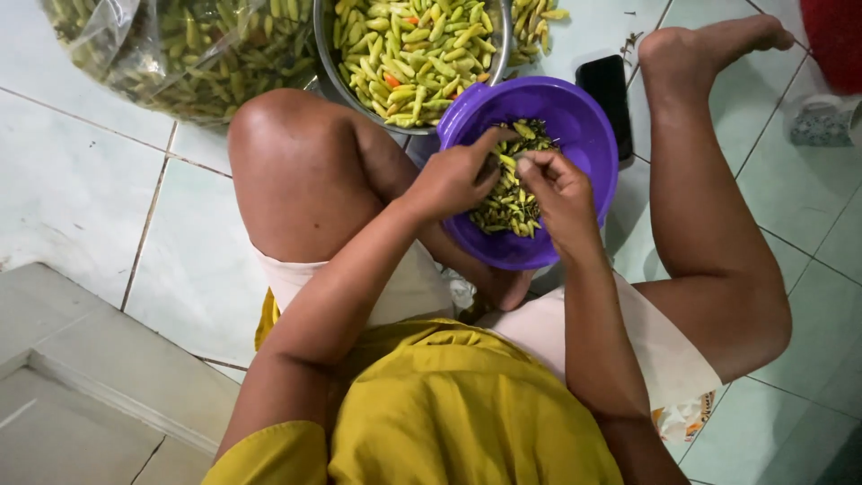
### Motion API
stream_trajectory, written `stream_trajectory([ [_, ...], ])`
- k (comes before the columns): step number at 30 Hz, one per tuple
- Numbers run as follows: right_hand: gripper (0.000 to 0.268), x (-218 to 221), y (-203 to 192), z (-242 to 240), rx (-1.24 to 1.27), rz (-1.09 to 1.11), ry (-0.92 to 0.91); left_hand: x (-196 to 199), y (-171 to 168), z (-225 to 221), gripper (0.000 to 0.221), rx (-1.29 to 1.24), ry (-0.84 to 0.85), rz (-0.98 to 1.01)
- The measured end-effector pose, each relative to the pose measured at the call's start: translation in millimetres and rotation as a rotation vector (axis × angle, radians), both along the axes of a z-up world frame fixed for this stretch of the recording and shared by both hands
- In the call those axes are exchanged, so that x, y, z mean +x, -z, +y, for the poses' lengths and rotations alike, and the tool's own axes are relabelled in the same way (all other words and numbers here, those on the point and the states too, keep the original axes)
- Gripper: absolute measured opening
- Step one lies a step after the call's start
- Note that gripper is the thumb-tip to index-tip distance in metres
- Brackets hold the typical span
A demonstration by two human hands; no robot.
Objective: Sorting and cleaning green chilies by hand, transferring them from a large metal bowl to a smaller purple bowl while sitting on the floor.
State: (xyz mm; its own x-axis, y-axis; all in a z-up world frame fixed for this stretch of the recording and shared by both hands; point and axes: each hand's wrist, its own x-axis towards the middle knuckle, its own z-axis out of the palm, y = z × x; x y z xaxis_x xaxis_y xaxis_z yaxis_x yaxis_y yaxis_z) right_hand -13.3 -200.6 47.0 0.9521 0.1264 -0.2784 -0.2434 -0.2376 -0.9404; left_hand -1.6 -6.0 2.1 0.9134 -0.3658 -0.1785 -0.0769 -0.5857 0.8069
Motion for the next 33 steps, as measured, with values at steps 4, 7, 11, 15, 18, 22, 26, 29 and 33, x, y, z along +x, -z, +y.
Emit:
stream_trajectory([
  [4, 0.023, 0, 15, 7, -0.123, -0.113, -0.103, -3, 2, -4, 0.052, -0.067, 0.041, 0.017],
  [7, 0.022, -5, 11, 18, -0.136, -0.155, -0.089, -2, 22, -6, 0.052, -0.04, 0.031, 0.003],
  [11, 0.021, -14, -3, 19, -0.221, -0.158, -0.051, -1, 40, -14, 0.053, 0.057, 0.104, -0.081],
  [15, 0.013, -15, -22, 23, -0.356, -0.223, -0.093, -2, 57, -23, 0.048, 0.073, 0.148, -0.141],
  [18, 0.013, -18, -16, 14, -0.321, -0.205, -0.154, -4, 66, -26, 0.053, 0.055, 0.193, -0.114],
  [22, 0.013, -22, 5, -4, -0.222, -0.124, -0.151, -4, 61, -28, 0.06, 0.113, 0.235, -0.018],
  [26, 0.014, -35, 9, -19, -0.134, -0.031, -0.147, -8, 49, -26, 0.058, 0.098, 0.211, -0.107],
  [29, 0.021, -12, -5, -18, -0.357, -0.253, -0.221, -5, 40, -19, 0.057, 0.064, 0.184, -0.112],
  [33, 0.017, 29, -36, 20, -0.503, -0.608, -0.274, -6, 79, -32, 0.056, 0.203, 0.199, -0.154],
])
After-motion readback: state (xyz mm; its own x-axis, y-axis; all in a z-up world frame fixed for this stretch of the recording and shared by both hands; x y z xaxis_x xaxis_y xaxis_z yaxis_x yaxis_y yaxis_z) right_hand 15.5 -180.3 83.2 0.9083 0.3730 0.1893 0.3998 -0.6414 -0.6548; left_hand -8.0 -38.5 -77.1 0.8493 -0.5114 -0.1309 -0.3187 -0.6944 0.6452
